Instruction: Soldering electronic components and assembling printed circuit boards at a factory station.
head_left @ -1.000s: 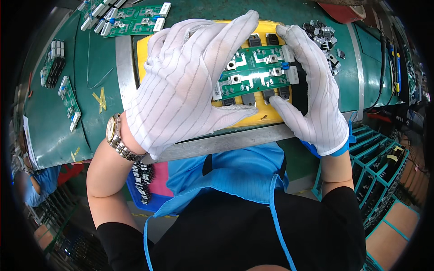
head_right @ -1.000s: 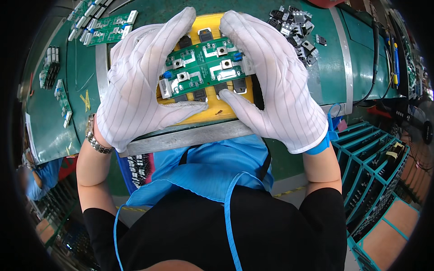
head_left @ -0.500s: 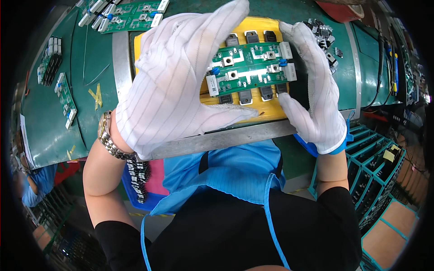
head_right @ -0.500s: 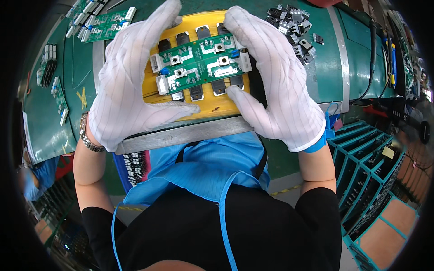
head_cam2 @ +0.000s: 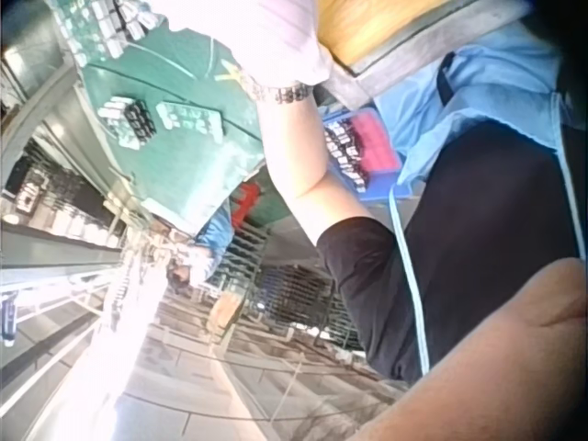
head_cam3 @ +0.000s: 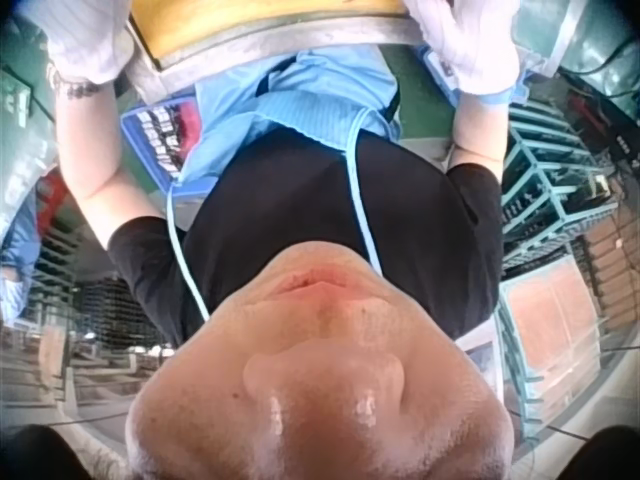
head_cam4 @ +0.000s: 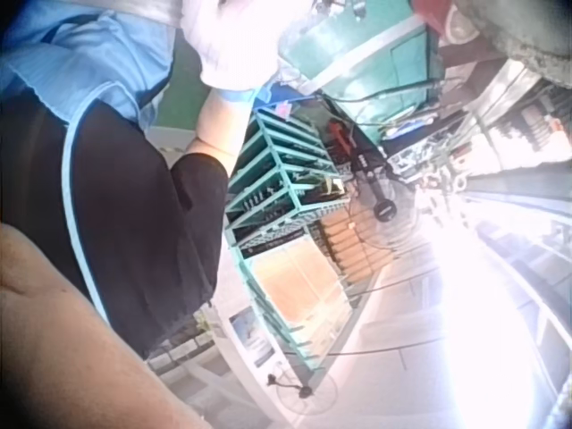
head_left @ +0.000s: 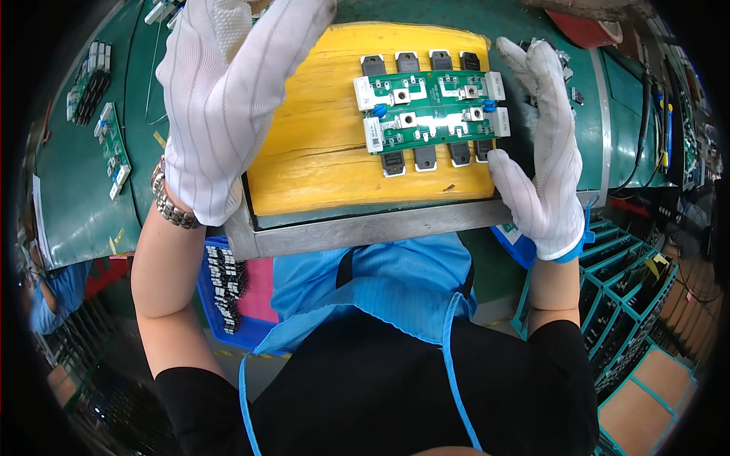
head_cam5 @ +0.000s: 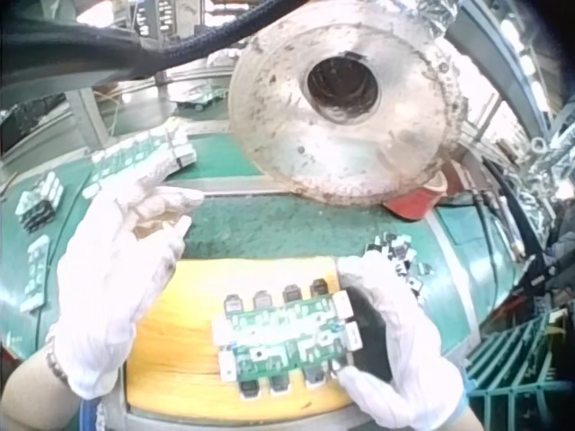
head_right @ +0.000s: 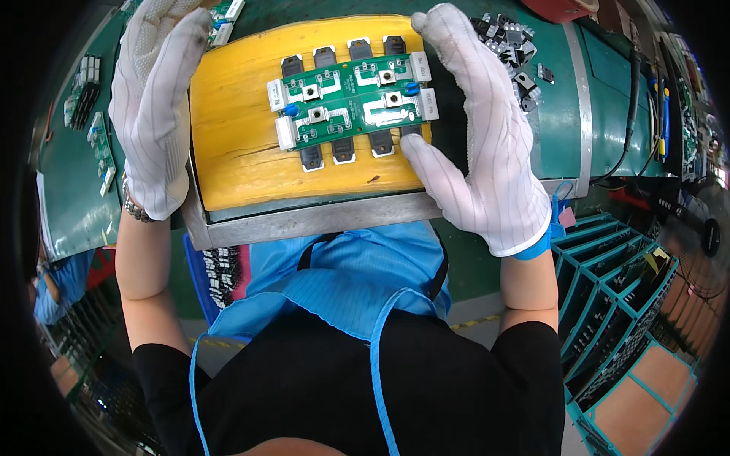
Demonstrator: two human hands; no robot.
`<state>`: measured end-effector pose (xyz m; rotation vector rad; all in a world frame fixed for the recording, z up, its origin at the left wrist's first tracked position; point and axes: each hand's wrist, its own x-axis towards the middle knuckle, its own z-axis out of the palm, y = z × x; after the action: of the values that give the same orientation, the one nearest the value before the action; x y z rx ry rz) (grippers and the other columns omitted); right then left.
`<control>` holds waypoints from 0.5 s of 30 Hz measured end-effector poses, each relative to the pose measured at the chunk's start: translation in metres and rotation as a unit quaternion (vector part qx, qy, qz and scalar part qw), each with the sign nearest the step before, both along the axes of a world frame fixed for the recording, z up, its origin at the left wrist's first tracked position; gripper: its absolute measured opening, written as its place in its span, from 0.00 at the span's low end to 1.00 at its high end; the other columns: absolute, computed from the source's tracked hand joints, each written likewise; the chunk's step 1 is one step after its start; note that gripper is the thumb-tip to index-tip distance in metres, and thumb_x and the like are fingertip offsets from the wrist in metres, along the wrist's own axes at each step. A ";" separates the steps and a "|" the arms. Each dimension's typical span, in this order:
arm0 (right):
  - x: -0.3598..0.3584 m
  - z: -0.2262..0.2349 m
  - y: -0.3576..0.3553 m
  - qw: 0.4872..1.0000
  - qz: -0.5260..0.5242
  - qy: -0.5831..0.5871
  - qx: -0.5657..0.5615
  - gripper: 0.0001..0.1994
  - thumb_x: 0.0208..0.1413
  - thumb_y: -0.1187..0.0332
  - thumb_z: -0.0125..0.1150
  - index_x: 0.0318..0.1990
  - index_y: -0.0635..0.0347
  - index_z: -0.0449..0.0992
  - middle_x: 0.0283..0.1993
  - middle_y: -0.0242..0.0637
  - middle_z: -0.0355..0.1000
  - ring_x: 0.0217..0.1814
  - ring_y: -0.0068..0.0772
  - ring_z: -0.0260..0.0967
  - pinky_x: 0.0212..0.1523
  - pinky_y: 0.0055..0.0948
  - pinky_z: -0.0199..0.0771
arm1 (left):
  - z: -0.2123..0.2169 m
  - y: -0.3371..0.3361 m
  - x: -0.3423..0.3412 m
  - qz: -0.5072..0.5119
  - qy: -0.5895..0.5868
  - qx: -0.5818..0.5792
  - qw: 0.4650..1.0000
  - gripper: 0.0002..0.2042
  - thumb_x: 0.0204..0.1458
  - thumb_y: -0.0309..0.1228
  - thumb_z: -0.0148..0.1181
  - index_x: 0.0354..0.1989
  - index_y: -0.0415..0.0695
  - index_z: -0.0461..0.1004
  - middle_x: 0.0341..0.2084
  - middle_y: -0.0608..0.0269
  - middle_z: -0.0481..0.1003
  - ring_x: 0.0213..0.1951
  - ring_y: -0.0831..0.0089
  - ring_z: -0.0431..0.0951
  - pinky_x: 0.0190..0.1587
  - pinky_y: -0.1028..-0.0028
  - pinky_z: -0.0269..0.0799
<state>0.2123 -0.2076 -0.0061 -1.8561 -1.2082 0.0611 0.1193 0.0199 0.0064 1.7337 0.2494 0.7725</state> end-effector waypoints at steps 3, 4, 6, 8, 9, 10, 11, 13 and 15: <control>0.009 0.003 -0.004 0.998 0.052 -0.034 0.030 0.42 0.45 0.62 0.54 0.70 0.64 0.48 0.68 0.57 0.55 0.72 0.50 0.53 0.73 0.43 0.44 | 0.016 -0.005 -0.001 0.006 0.000 -0.012 1.000 0.24 0.55 0.18 0.52 0.62 0.33 0.59 0.56 0.52 0.68 0.48 0.75 0.71 0.47 0.81 0.68; 0.011 0.001 -0.004 0.998 0.051 -0.033 0.028 0.42 0.45 0.62 0.54 0.70 0.64 0.48 0.68 0.57 0.55 0.72 0.50 0.53 0.73 0.43 0.44 | 0.018 0.002 -0.003 -0.065 0.010 -0.033 0.997 0.24 0.55 0.18 0.52 0.62 0.34 0.60 0.55 0.52 0.68 0.47 0.76 0.72 0.46 0.82 0.68; 0.013 -0.002 -0.006 0.994 0.072 -0.076 0.039 0.42 0.46 0.62 0.54 0.70 0.63 0.48 0.68 0.56 0.56 0.71 0.49 0.53 0.72 0.43 0.45 | 0.026 -0.001 0.002 -0.138 0.019 -0.055 0.989 0.24 0.55 0.18 0.52 0.62 0.34 0.60 0.55 0.53 0.69 0.46 0.78 0.72 0.45 0.83 0.68; 0.002 -0.001 0.000 0.997 -0.009 0.044 0.064 0.44 0.46 0.59 0.59 0.70 0.62 0.48 0.68 0.56 0.56 0.71 0.49 0.53 0.72 0.44 0.46 | 0.051 -0.031 0.018 0.097 0.116 -0.047 0.987 0.25 0.54 0.17 0.51 0.62 0.35 0.60 0.53 0.54 0.70 0.43 0.80 0.72 0.42 0.85 0.68; 0.009 0.006 -0.001 0.999 0.037 -0.018 0.022 0.45 0.45 0.57 0.62 0.71 0.62 0.47 0.68 0.56 0.57 0.71 0.49 0.54 0.72 0.44 0.47 | 0.042 -0.024 0.015 0.097 0.119 -0.048 0.987 0.25 0.54 0.17 0.51 0.62 0.35 0.60 0.53 0.54 0.70 0.43 0.80 0.72 0.42 0.85 0.68; 0.016 0.014 -0.002 0.993 0.080 -0.082 -0.022 0.47 0.45 0.56 0.65 0.71 0.62 0.47 0.68 0.55 0.57 0.71 0.48 0.54 0.71 0.45 0.48 | 0.026 -0.008 0.010 0.020 0.041 -0.085 0.995 0.26 0.53 0.15 0.51 0.62 0.35 0.60 0.53 0.54 0.70 0.44 0.79 0.72 0.43 0.85 0.69; 0.023 0.016 0.002 0.991 0.103 -0.082 -0.015 0.50 0.43 0.51 0.70 0.70 0.62 0.49 0.68 0.53 0.57 0.71 0.50 0.54 0.71 0.45 0.50 | 0.013 0.009 0.007 -0.054 -0.039 -0.116 0.991 0.27 0.52 0.14 0.51 0.63 0.34 0.59 0.53 0.54 0.70 0.46 0.78 0.72 0.44 0.84 0.69; -0.001 0.022 0.027 0.999 0.032 0.001 0.026 0.45 0.41 0.57 0.73 0.65 0.65 0.56 0.62 0.49 0.62 0.65 0.44 0.60 0.66 0.41 0.57 | 0.002 0.031 0.005 -0.167 -0.084 -0.112 0.976 0.28 0.50 0.14 0.52 0.63 0.34 0.59 0.53 0.54 0.69 0.47 0.75 0.73 0.47 0.80 0.69; 0.012 0.006 0.024 0.996 0.052 -0.028 0.062 0.44 0.40 0.61 0.77 0.63 0.70 0.60 0.58 0.49 0.67 0.61 0.47 0.64 0.61 0.39 0.63 | 0.000 0.027 0.002 -0.279 -0.128 -0.104 0.946 0.29 0.49 0.14 0.53 0.63 0.34 0.58 0.53 0.53 0.69 0.49 0.72 0.73 0.51 0.76 0.69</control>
<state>0.2245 -0.1831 0.0002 -1.6978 -1.3164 -0.0084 0.1217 0.0467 0.0060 1.3847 -0.3195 0.5180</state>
